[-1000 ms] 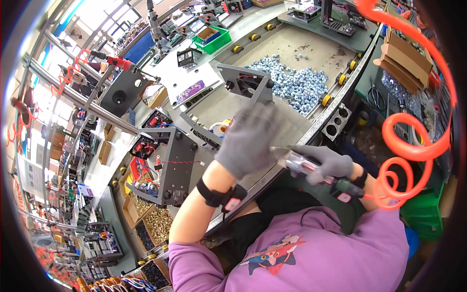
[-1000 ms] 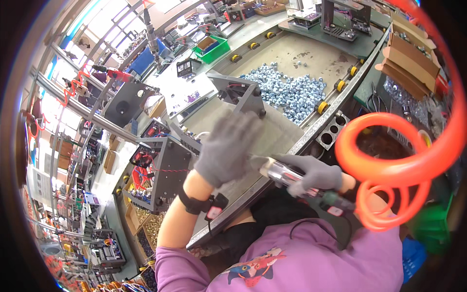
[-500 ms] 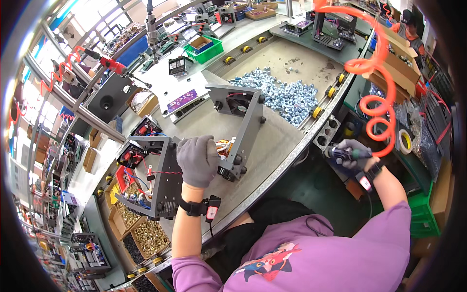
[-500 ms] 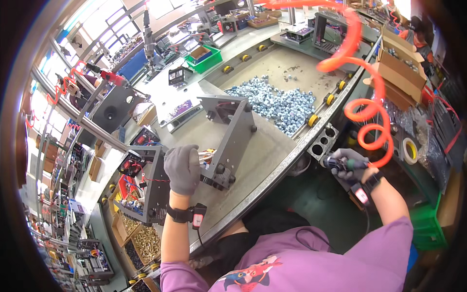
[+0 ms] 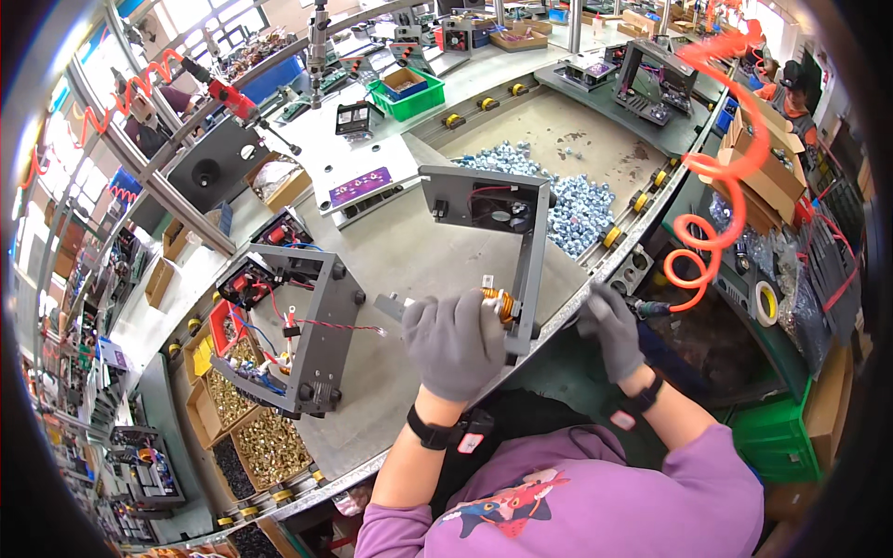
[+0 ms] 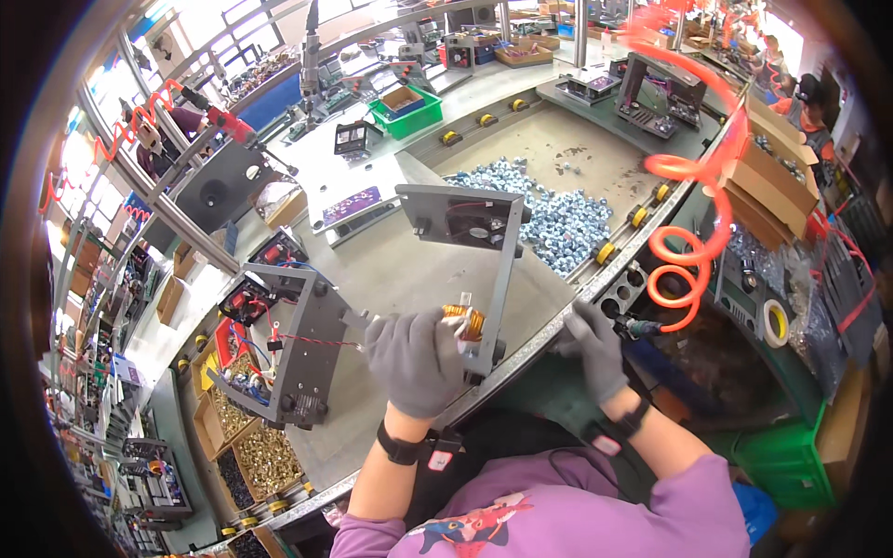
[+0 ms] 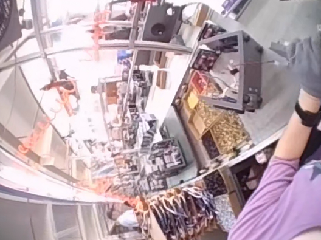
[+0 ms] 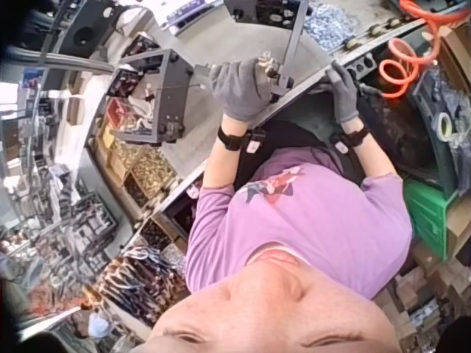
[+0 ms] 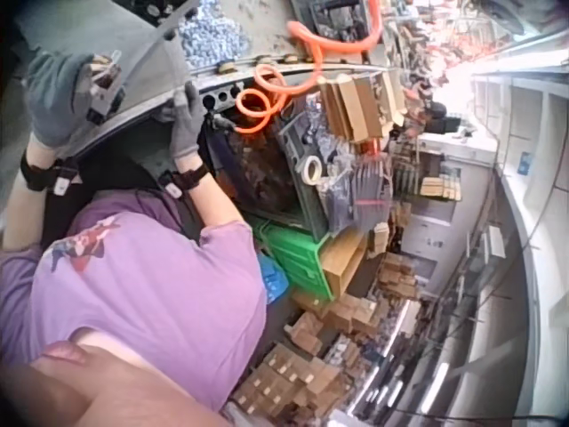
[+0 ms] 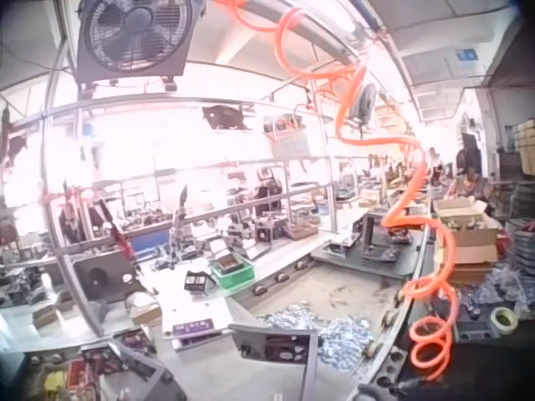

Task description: The person uses a power screwdriver to drive screws into a metal housing, sets it aside, and picks up a circuit board and transformer. They place these components into a new housing and drive more screws into the assembly.

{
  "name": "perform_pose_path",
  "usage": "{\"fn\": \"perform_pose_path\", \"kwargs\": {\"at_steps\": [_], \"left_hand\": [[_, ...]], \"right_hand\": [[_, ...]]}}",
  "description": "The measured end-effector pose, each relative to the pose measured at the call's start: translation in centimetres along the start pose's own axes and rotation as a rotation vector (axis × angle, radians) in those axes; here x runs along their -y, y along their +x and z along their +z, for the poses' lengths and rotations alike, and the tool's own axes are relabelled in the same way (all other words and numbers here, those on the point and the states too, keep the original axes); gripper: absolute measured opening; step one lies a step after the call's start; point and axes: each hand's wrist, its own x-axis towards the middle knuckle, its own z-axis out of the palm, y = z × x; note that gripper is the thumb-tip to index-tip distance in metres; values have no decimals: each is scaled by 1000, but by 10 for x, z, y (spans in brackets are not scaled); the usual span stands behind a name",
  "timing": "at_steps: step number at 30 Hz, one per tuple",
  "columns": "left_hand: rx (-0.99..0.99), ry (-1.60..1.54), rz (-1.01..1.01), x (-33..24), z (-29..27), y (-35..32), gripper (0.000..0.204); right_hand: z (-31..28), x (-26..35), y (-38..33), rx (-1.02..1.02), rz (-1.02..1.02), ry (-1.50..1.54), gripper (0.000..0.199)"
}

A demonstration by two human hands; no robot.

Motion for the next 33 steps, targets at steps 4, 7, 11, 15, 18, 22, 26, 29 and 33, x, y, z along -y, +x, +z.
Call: {"fn": "perform_pose_path", "kwargs": {"at_steps": [4,7,11,15,18,22,26,29,33], "left_hand": [[-45,-62,-25,2,-26,-39,16],[-7,-82,-3,-2,-42,-64,22],[83,-25,-61,21,-65,-95,36],[364,116,-252,55,-99,-106,35],[774,152,-324,83,-97,-77,29],[451,425,73,108,-93,-37,31],[458,506,-156,134,-138,10,27],[607,703,-304,175,-188,-26,15],[66,500,-320,156,-169,-62,13]], "right_hand": [[49,-7,60,104,-20,363,74],[74,-11,92,566,149,702,67],[125,62,66,275,-20,669,42],[124,96,22,172,-791,-35,32],[142,103,14,414,-1444,-741,35],[145,64,20,556,-1410,-903,36],[143,65,13,504,-1273,-888,31],[151,70,-10,441,-1241,-684,36],[185,63,-49,684,-958,-284,33]]}}
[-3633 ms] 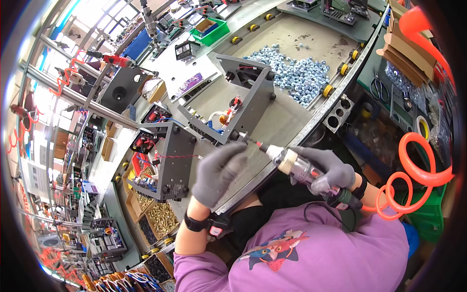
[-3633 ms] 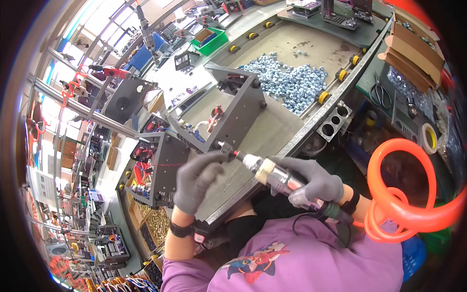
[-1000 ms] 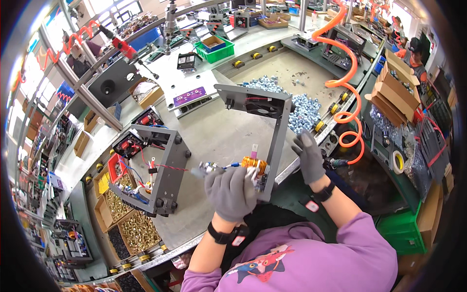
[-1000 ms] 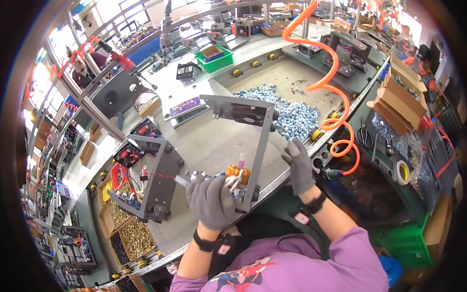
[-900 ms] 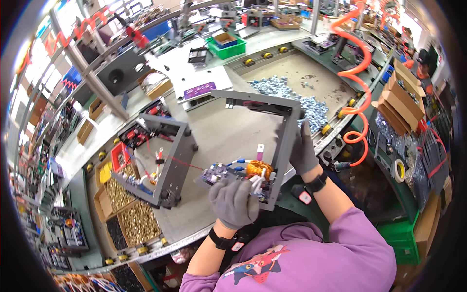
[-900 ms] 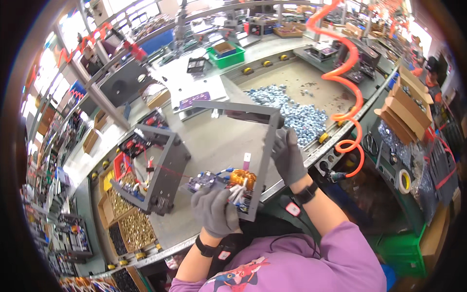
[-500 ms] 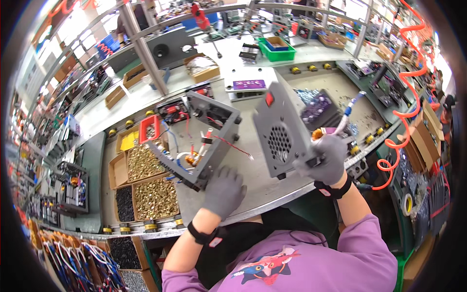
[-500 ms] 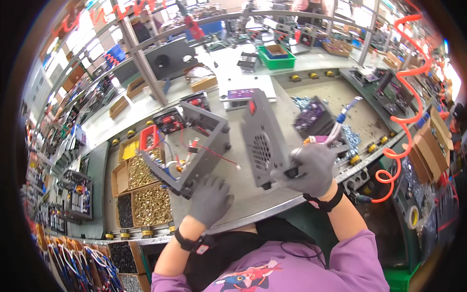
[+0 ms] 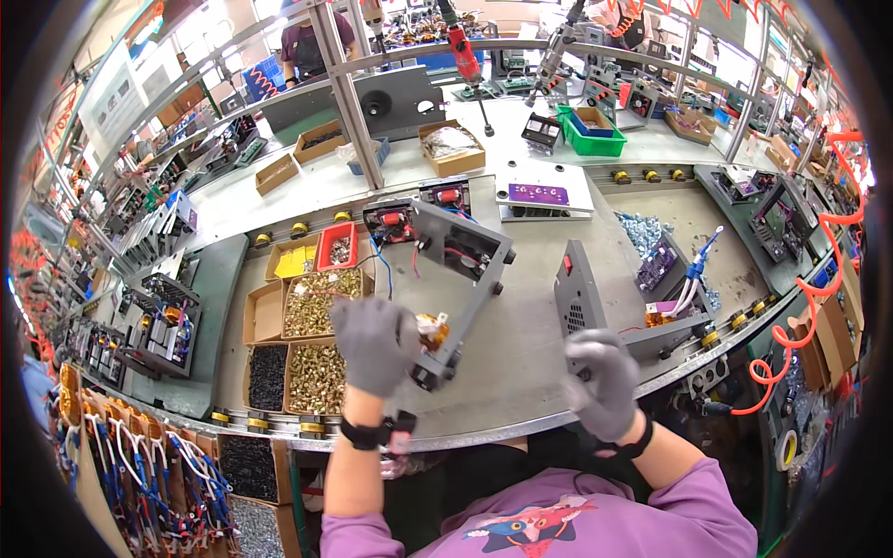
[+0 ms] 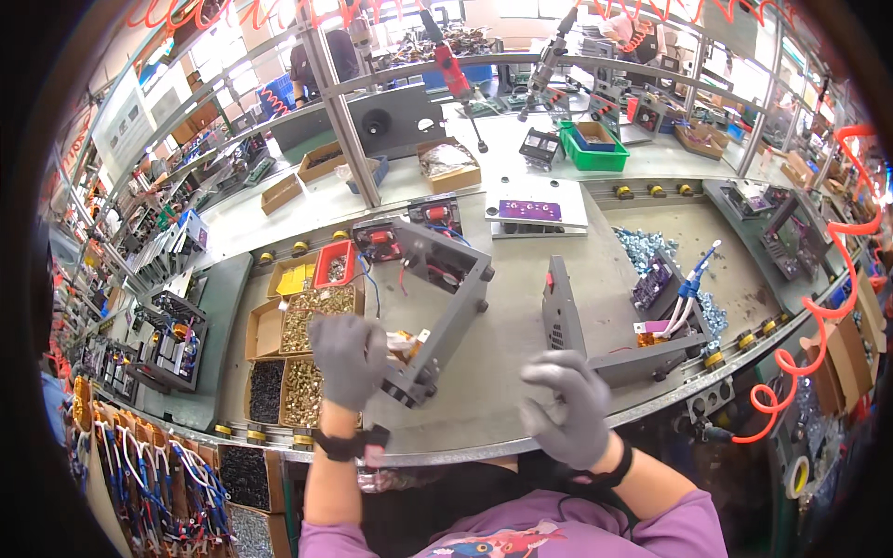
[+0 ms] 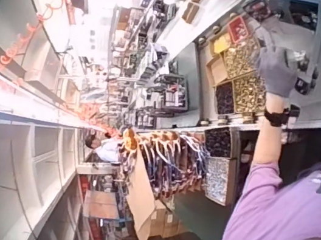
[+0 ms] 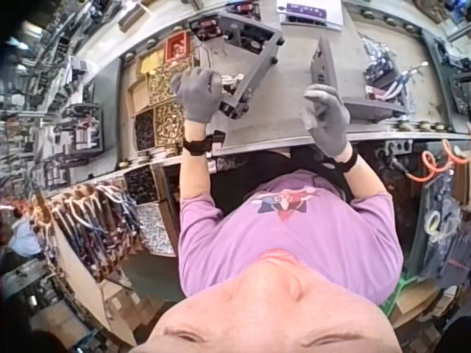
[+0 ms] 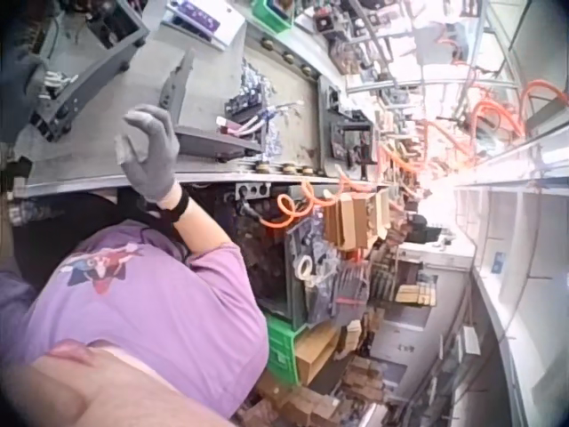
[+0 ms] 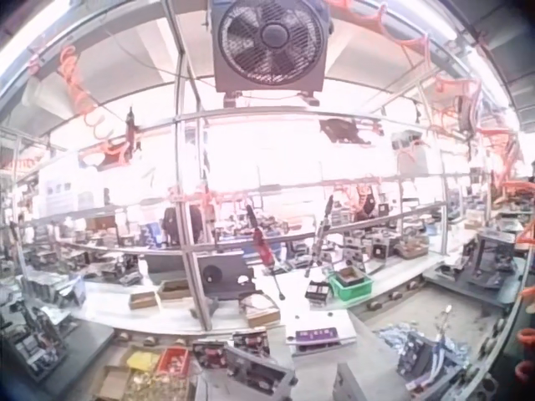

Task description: The person uses a power screwdriver to drive screws into a metal housing, sets it aside, and picks up a circuit board and transformer. They place these components into a new housing and drive more screws into the assembly.

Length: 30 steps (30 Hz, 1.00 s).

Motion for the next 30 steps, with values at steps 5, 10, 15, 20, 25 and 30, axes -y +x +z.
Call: {"fn": "perform_pose_path", "kwargs": {"at_steps": [5,10,15,20,25,30], "left_hand": [[-104,-176,-182,-53,-33,-62,8],[-188,-237,-138,-65,-55,-97,10],[-19,72,-226,-41,-53,-121,22],[-423,-470,-742,-24,-43,-114,43],[-80,-714,-313,-28,-49,-57,29],[54,-626,-188,-20,-31,-68,19]], "right_hand": [[99,-72,-15,-281,647,360,35],[119,-74,-8,-145,1194,1275,45],[80,-13,47,-115,654,1111,54],[67,11,53,364,-421,-201,29],[86,18,40,784,-456,-344,41],[58,-23,132,1103,415,-218,64]]}}
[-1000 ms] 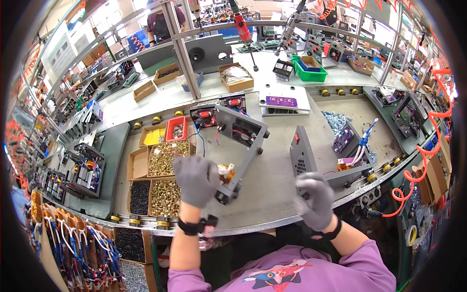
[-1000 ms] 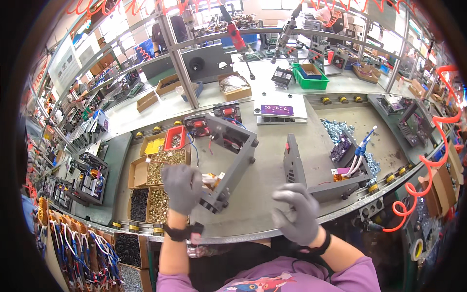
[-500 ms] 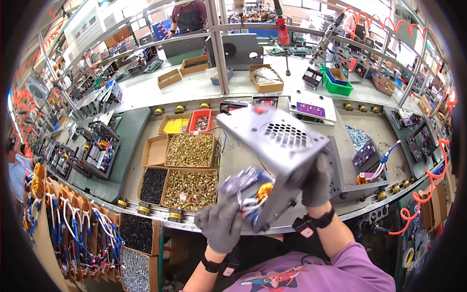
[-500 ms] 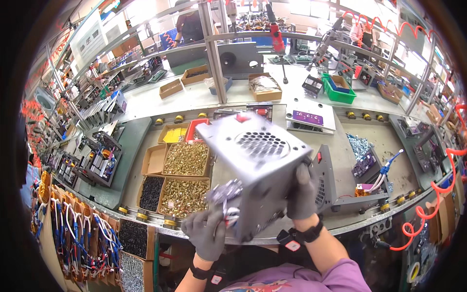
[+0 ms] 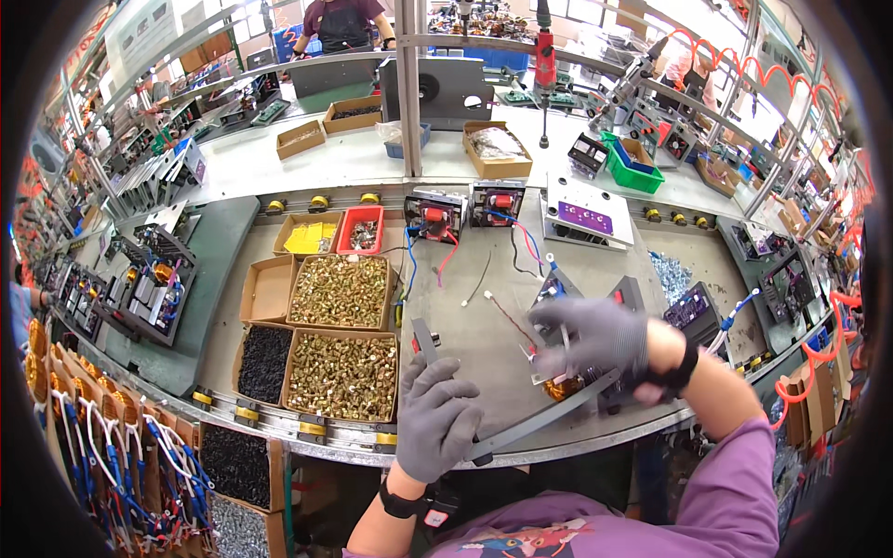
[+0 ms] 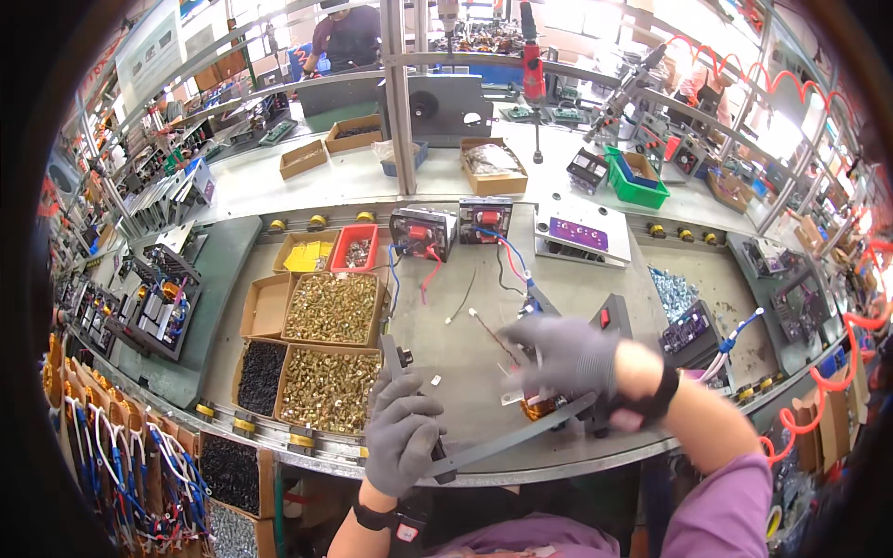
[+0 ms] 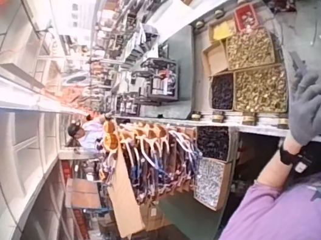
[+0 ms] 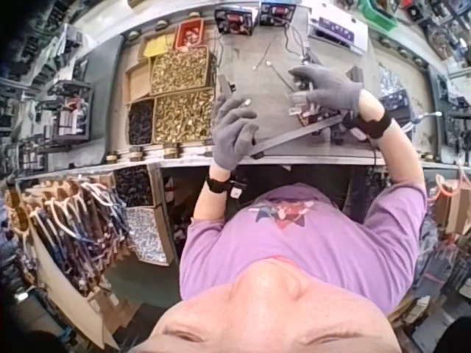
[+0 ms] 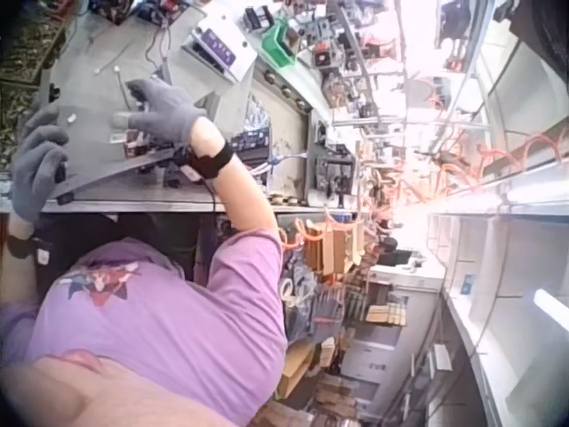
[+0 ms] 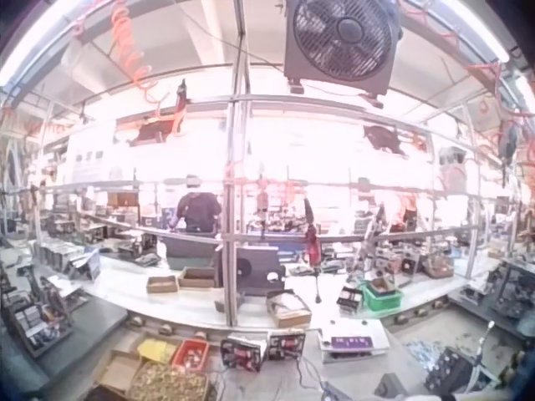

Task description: The person uses a power screwdriver to drive screws into a metal housing, sets it aside, and picks up a circuit board and transformer. They place these components into a new housing and drive more screws into the assembly.

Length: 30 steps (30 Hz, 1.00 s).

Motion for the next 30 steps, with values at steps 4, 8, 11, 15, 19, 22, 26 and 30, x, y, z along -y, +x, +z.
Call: {"fn": "perform_pose_path", "kwargs": {"at_steps": [4,8,11,15,19,22,26,30], "left_hand": [[-79,-69,1,2,13,-2,17],[-103,-111,27,4,17,-3,18],[-91,-110,41,2,20,0,18],[-97,-77,7,4,15,-3,19],[-95,-88,17,5,13,-3,19],[-14,-62,37,6,9,-1,15],[-322,-278,-402,-3,4,7,37],[-417,-1311,-400,-7,-3,49,62]], "right_hand": [[-45,13,65,-113,-158,-361,57],[-22,56,155,-195,-343,-1042,71],[15,23,234,-290,-481,-1484,63],[75,11,278,-25,-528,-1378,45],[44,11,264,-5,-314,-1021,19],[-40,30,259,-366,-304,-698,19],[-120,98,194,-690,-372,403,36],[-135,157,90,-287,-741,820,38]]}}
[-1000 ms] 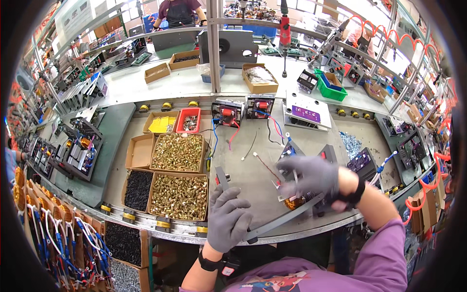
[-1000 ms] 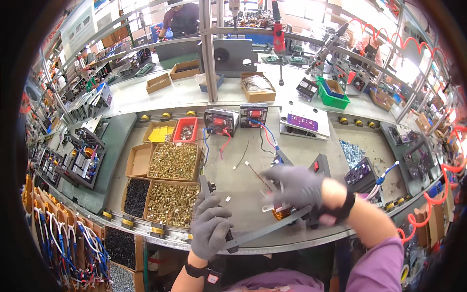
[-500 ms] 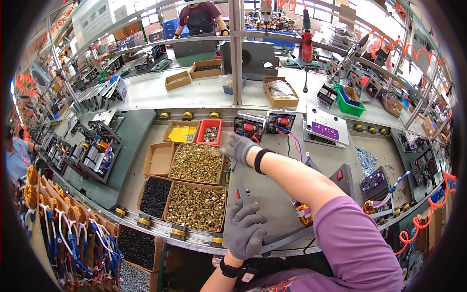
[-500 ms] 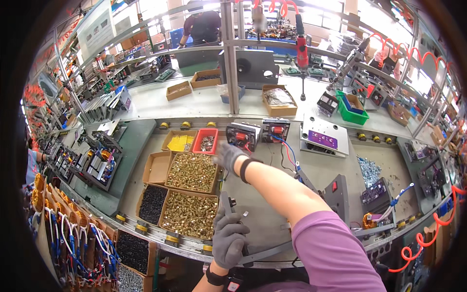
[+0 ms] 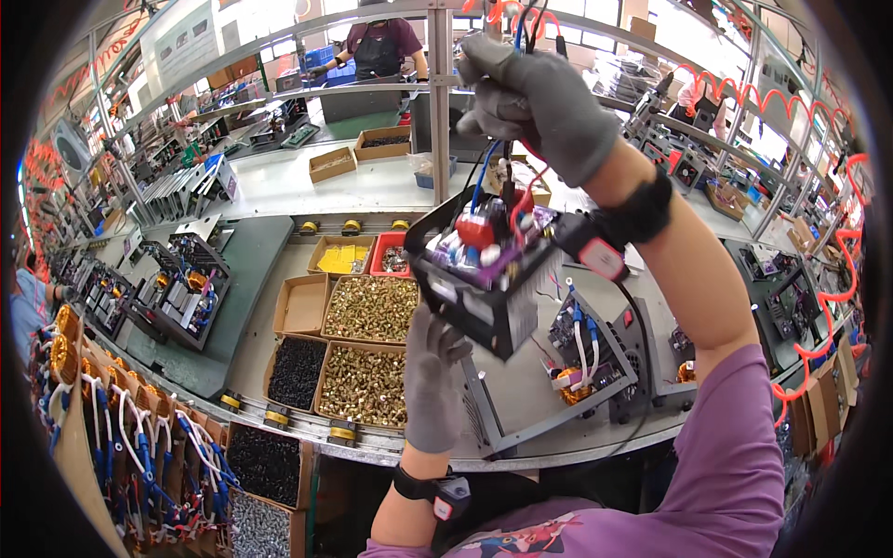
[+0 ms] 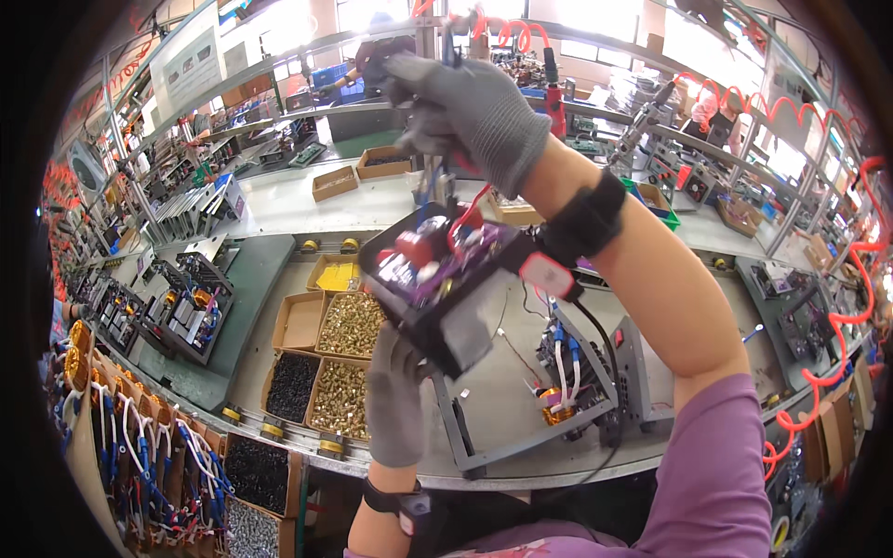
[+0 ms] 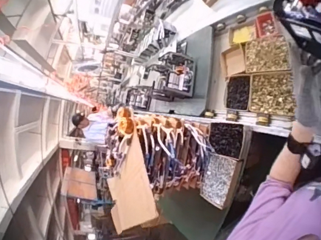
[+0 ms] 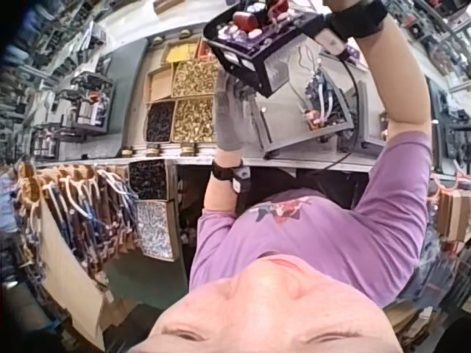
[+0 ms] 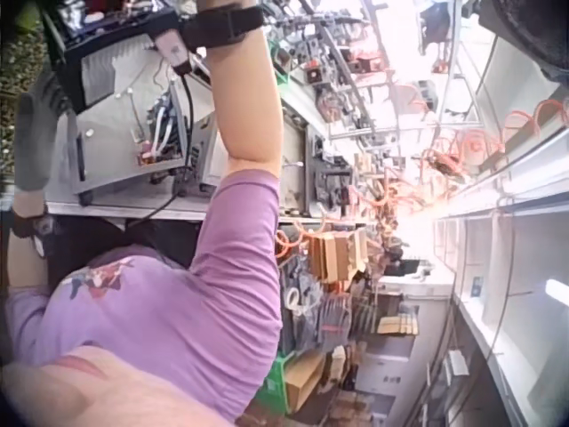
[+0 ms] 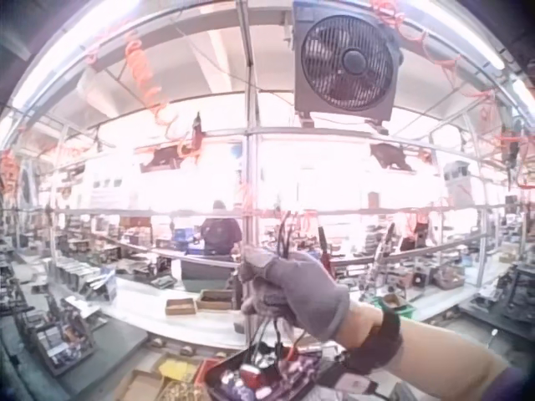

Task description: The person uses a power screwdriver to drive screws into a metal housing, sets it aside, and picks up a circuit board and transformer. They place these components into a new housing and drive more screws into the assembly.

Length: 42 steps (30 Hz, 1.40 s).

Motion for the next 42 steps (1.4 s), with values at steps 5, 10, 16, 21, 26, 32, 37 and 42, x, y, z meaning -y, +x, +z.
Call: {"fn": "perform_pose_path", "kwargs": {"at_steps": [5,10,16,21,26,32,37,42], "left_hand": [[71,-281,-110,-19,26,-34,59],[-86,-273,33,-37,31,-31,57],[63,-407,-13,-30,41,-7,47],[117,51,-15,-35,23,37,41],[162,1187,115,-4,59,42,87],[1005,2132,-341,20,76,16,67],[1424,2016,-533,19,93,10,63],[1228,1666,-781,10,75,30,73]], "right_hand": [[57,46,-57,-148,-244,-404,42],[-31,-85,-116,240,412,-685,39],[9,-88,-211,-114,556,373,53],[21,-68,-300,7,8,-1284,46],[25,-103,-340,-92,-99,-1325,36],[35,-106,-372,-117,-132,-1449,29],[36,-112,-372,-159,-215,-1455,34],[33,-107,-341,-191,-94,-1380,53]]}}
